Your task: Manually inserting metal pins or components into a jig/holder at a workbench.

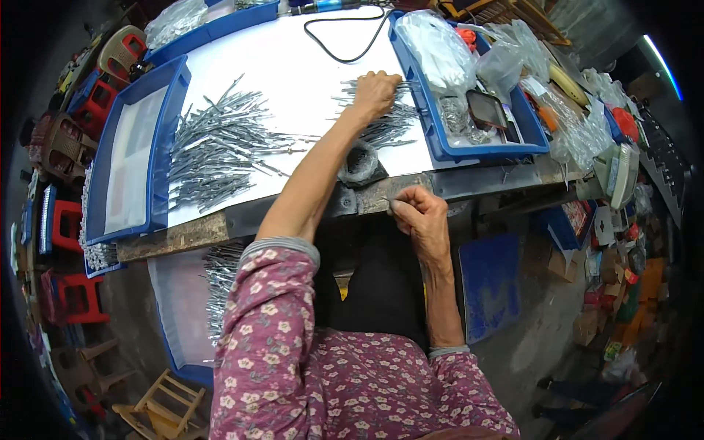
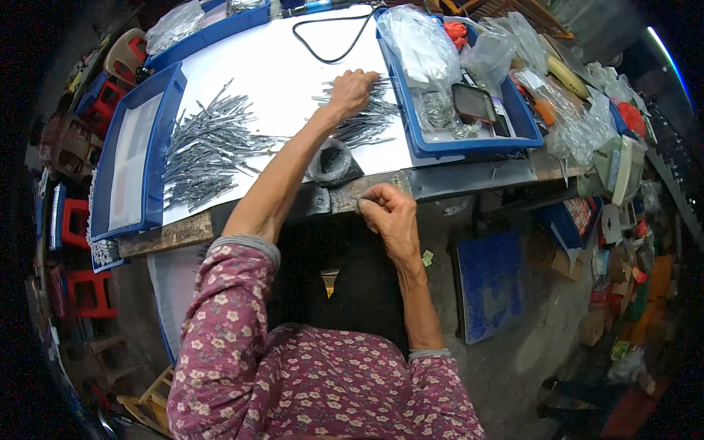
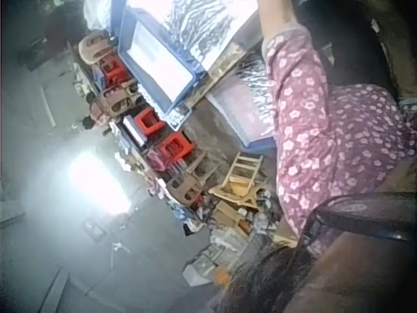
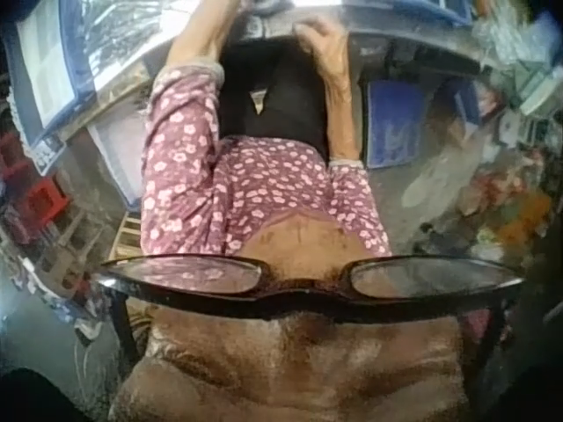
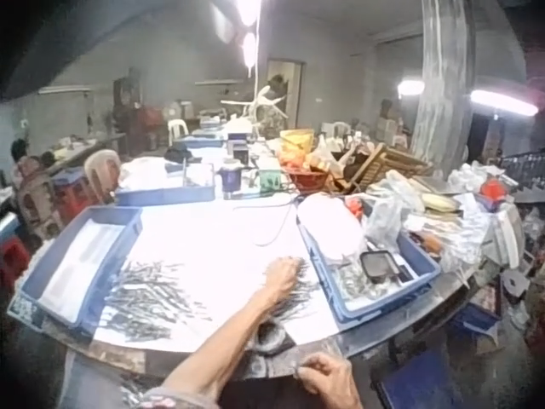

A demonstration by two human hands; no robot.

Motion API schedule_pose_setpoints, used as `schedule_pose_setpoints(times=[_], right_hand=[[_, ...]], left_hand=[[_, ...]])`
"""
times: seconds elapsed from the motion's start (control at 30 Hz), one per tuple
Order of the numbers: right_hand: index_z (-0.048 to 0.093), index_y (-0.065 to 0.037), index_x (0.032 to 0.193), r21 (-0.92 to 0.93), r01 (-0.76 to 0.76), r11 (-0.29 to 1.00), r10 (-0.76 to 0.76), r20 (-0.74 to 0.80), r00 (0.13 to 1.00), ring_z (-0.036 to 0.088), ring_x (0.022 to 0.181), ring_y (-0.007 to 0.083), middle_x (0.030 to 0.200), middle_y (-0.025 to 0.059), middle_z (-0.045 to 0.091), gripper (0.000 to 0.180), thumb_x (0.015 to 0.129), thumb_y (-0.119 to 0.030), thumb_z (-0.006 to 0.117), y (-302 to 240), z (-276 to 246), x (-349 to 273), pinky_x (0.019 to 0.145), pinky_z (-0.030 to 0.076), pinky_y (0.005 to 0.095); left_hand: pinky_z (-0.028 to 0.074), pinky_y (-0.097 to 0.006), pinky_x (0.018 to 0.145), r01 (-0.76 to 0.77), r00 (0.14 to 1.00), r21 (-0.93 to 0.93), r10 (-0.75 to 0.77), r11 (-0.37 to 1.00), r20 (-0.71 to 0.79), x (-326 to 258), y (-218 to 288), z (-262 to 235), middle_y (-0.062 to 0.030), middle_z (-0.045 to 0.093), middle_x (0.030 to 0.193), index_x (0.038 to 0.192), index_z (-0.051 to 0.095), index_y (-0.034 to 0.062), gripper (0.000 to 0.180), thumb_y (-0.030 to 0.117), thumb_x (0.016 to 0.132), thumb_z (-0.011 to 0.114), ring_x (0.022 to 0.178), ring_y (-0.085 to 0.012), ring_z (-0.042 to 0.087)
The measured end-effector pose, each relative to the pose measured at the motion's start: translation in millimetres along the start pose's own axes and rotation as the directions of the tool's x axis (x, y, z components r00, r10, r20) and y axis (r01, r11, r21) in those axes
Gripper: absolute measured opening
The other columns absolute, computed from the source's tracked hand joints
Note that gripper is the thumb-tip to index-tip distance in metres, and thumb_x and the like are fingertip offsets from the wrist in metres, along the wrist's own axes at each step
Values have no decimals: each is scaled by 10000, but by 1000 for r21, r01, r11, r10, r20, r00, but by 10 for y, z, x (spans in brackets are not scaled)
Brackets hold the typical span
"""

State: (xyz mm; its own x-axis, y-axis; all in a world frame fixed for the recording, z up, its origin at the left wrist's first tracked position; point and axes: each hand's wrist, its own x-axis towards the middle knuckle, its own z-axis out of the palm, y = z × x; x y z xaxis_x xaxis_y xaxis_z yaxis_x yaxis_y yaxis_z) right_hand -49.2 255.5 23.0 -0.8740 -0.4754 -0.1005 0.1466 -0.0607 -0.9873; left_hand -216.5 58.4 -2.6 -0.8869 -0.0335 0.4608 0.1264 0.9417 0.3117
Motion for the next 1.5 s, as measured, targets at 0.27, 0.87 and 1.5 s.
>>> schedule_pose_setpoints(times=[0.27, 0.87, 1.5], right_hand=[[551, 13, 799, 124, -2, 992, -3, 33, 999, 410, 489, 34, 667, 49, 556, 37, 779, -14, 564, 23, -86, -101, 422, 297, 160], [539, -3, 810, 262, -17, 965, -18, 134, 991, 437, 521, 48, 703, 64, 566, 64, 794, -55, 571, 123, 159, -135, 445, 330, 168], [557, -3, 825, 364, 14, 931, -37, 56, 998, 438, 530, 57, 705, 61, 568, 57, 803, -55, 566, 93, 148, -151, 455, 328, 169]], left_hand=[[397, -455, 845, 43, 997, -249, -27, 967, 69, 42, -20, 193, -171, 556, 1023, 1099, 572, 107, 416, 286, 723, 576, 996, -335, 500], [420, -385, 752, 31, 993, 134, -46, 991, 107, -1363, -467, -818, -118, 556, 872, 823, 564, 33, 123, -18, 712, 562, 853, -284, 521], [366, -391, 815, -169, 983, 291, 140, 942, 118, -1352, -415, -759, -110, 522, 871, 898, 491, 30, 165, -18, 741, 472, 877, -271, 506]])
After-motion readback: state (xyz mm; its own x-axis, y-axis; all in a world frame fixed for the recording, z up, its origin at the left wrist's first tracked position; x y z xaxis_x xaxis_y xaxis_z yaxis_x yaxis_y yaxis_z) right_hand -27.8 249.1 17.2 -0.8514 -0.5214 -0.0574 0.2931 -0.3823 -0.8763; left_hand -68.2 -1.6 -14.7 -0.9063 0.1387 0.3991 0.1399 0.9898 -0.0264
